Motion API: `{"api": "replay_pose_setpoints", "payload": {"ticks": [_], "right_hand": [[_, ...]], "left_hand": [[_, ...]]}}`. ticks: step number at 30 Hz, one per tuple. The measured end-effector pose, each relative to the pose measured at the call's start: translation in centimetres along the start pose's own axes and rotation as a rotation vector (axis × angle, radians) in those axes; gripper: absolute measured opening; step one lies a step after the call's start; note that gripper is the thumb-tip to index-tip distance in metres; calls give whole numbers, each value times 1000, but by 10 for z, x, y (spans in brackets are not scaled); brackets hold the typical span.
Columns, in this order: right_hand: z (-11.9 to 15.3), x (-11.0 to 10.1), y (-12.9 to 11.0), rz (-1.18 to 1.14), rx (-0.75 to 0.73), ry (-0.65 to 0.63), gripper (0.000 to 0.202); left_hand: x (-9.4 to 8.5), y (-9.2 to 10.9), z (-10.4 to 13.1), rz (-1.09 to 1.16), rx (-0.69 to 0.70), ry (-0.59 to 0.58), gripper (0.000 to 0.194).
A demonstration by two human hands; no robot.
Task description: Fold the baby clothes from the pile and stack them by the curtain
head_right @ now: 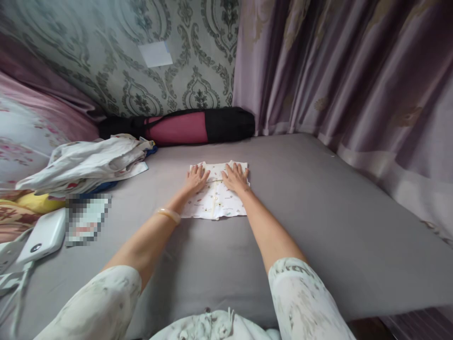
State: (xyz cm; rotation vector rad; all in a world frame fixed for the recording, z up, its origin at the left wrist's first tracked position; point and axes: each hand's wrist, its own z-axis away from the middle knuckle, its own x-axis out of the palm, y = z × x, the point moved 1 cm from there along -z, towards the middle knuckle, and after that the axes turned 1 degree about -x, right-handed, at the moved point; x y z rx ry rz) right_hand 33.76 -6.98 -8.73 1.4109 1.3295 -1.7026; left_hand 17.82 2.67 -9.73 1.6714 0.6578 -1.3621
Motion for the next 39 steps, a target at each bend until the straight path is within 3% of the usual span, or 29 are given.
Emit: {"api": "replay_pose_setpoints", "payload": {"ticks": [3, 5, 7, 10, 15, 21, 26, 30, 35, 39], "right_hand": [[2, -17, 19, -170, 31, 109, 52], [9, -30, 39, -201, 142, 183, 46], [21, -38, 59, -175, 257, 148, 38], [39, -45, 77, -122, 306, 40, 35], [60, -44, 66, -53, 293, -71, 37], [74, -40, 43, 45, 290, -43, 36], [87, -42, 35, 35, 314, 4, 39], [101, -43, 39, 6, 269, 0, 42], [122, -44, 54, -235, 83, -88, 41], [137, -48, 62, -359, -40, -203, 35]], "left_hand": [[-14, -21, 7, 24, -71, 39, 70], [-23, -39, 18, -26, -109, 89, 63], [-32, -54, 31, -32, -127, 64, 53], [-39, -64, 47, 16, -128, -9, 43], [-38, -57, 56, 24, -148, 14, 31], [-31, -54, 59, 78, -205, 31, 29], [-36, -47, 69, 149, -217, 68, 24], [-46, -43, 85, 231, -257, -30, 46], [-57, -49, 110, 371, -90, -155, 72], [-66, -54, 126, 505, 113, -289, 68]]}}
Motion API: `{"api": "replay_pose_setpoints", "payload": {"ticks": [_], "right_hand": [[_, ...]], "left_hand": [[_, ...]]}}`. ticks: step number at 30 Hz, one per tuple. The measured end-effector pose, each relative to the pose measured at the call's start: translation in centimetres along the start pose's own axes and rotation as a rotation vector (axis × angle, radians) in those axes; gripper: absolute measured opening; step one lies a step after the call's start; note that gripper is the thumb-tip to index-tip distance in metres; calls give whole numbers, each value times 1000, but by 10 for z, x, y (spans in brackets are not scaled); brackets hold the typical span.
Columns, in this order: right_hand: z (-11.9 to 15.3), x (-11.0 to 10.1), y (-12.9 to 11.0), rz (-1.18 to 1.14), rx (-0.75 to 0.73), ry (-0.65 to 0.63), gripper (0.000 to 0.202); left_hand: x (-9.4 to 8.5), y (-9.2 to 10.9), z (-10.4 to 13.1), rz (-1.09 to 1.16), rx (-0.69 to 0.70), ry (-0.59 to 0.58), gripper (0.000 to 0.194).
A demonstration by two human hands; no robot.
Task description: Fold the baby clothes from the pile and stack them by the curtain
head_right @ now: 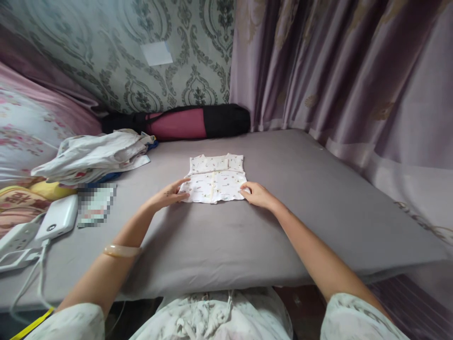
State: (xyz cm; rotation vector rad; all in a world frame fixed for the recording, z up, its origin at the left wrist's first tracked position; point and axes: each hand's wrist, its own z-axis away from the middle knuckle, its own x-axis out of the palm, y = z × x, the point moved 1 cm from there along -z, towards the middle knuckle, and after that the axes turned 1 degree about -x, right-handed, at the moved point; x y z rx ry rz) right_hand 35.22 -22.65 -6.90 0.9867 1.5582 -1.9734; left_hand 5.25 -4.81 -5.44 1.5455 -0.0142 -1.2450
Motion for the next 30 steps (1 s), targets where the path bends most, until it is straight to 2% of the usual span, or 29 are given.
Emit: {"api": "replay_pose_setpoints", "payload": {"ticks": [4, 7, 9, 12, 16, 18, 23, 27, 30], "right_hand": [[11, -4, 2, 22, -86, -59, 40], [15, -4, 3, 85, -174, -17, 49], [14, -4, 4, 144, -232, 61, 46], [11, -3, 4, 191, -254, 160, 35], [1, -4, 1, 210, -265, 314, 21], [-6, -5, -2, 198, -288, 383, 17], [-27, -5, -10, 39, -272, 432, 24], [-45, -2, -18, -11, -158, 505, 27], [-59, 0, -24, -18, -130, 560, 29]], "left_hand": [[-6, 0, 11, 13, 38, -38, 47], [-5, -5, 16, 60, 6, -90, 48], [-2, -10, 17, 39, 25, -90, 53], [2, -13, 14, -80, 121, 43, 48], [3, -13, 4, -173, 196, 188, 28], [2, -12, -3, -157, 201, 269, 24], [3, -7, -22, -42, 242, 444, 27], [9, 2, -39, 62, 170, 535, 26], [13, 8, -54, 91, 106, 596, 25]]}}
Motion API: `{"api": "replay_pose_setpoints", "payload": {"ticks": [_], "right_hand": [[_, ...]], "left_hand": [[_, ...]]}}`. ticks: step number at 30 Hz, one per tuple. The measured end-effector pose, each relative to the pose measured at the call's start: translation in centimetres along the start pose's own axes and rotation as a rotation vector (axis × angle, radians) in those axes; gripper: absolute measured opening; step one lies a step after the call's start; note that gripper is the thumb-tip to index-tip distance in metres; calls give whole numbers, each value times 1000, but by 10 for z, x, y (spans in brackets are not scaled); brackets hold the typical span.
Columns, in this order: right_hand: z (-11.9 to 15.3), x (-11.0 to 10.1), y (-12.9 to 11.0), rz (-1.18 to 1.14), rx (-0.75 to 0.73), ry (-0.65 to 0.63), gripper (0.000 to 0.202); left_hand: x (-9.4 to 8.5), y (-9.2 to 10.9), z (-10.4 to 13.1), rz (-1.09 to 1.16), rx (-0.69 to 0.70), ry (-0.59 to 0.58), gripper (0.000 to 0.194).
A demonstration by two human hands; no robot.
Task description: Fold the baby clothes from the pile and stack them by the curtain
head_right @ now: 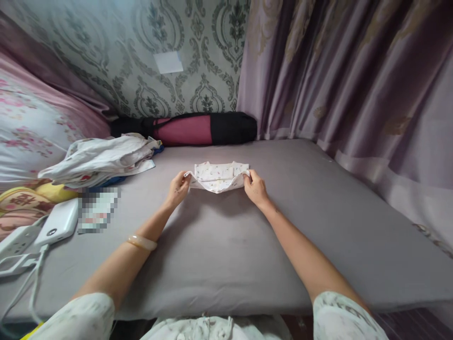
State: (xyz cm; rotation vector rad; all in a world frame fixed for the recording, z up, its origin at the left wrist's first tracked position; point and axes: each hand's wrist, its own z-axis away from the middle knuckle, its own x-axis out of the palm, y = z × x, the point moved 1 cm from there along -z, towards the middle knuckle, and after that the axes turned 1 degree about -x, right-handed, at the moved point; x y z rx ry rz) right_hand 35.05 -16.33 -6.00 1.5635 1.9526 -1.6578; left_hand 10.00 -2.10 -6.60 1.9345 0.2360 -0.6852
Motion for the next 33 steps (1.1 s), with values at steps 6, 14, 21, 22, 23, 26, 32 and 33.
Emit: {"api": "replay_pose_setpoints", "payload": {"ticks": [6, 14, 21, 22, 23, 26, 32, 33], "right_hand": [[-23, 19, -1, -8, -48, 127, 32], [-53, 44, 20, -50, -105, 284, 35], [-76, 56, 45, 123, 109, 119, 32], [-78, 57, 48, 149, 137, 78, 32], [-80, 59, 51, 172, 162, 41, 31], [-84, 62, 56, 205, 209, -16, 30], [-84, 64, 62, 207, 278, 5, 34], [-84, 63, 62, 209, 277, 5, 34]], "left_hand": [[21, 1, -22, 63, 54, 145, 23], [41, -2, -51, 120, 64, 244, 19], [57, -32, -81, -92, -82, 182, 22], [59, -35, -84, -133, -124, 155, 21], [60, -38, -86, -171, -163, 128, 21], [61, -41, -90, -281, -255, 52, 22], [58, -39, -86, -380, -331, -2, 26], [58, -39, -85, -390, -326, -4, 24]]}}
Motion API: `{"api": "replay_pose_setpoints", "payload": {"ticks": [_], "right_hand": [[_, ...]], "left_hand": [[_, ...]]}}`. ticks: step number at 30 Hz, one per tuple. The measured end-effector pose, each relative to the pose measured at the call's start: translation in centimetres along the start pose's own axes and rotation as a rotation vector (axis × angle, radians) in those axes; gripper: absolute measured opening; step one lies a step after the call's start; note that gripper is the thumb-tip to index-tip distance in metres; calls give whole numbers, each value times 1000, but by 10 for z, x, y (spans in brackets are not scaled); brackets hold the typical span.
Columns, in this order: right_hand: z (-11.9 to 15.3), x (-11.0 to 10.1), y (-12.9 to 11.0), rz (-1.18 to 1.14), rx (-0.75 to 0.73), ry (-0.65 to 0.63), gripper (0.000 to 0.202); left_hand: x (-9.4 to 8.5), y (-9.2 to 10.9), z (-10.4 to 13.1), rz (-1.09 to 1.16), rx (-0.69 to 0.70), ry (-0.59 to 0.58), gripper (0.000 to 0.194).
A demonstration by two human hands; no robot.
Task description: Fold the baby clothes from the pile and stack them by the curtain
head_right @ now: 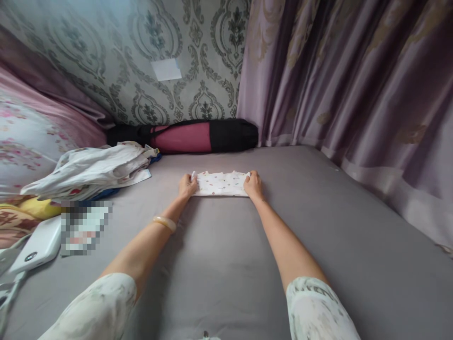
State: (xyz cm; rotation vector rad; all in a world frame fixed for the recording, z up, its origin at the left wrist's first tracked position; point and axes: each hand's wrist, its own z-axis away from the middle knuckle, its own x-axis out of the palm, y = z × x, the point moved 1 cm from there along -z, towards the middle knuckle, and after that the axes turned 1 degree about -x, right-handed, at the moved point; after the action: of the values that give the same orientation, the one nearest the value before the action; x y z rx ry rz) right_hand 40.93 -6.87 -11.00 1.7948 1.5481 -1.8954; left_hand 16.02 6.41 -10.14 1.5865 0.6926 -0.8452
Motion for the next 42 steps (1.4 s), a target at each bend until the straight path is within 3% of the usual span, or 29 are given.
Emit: {"api": "replay_pose_setpoints", "payload": {"ticks": [17, 28, 31, 33, 37, 39, 42], "right_hand": [[3, -5, -3, 94, 11, 16, 27], [-2, -13, -6, 123, 53, -38, 29], [4, -22, -18, 182, -14, 16, 34], [14, -23, -34, 235, -146, 51, 39], [39, -9, -73, 224, -518, -168, 46], [47, 1, -85, 235, -601, -271, 51], [50, 13, -90, 255, -600, -372, 56]], "left_hand": [[-1, 6, 11, -84, -11, 47, 21], [-13, 10, 13, -100, -50, 21, 32], [-15, 14, 18, -160, 60, 123, 33], [-13, 21, 26, -192, 227, 110, 32], [-1, 42, 44, -219, 556, -79, 39], [6, 48, 47, -253, 581, -144, 43], [12, 48, 47, -305, 577, -189, 46]]}}
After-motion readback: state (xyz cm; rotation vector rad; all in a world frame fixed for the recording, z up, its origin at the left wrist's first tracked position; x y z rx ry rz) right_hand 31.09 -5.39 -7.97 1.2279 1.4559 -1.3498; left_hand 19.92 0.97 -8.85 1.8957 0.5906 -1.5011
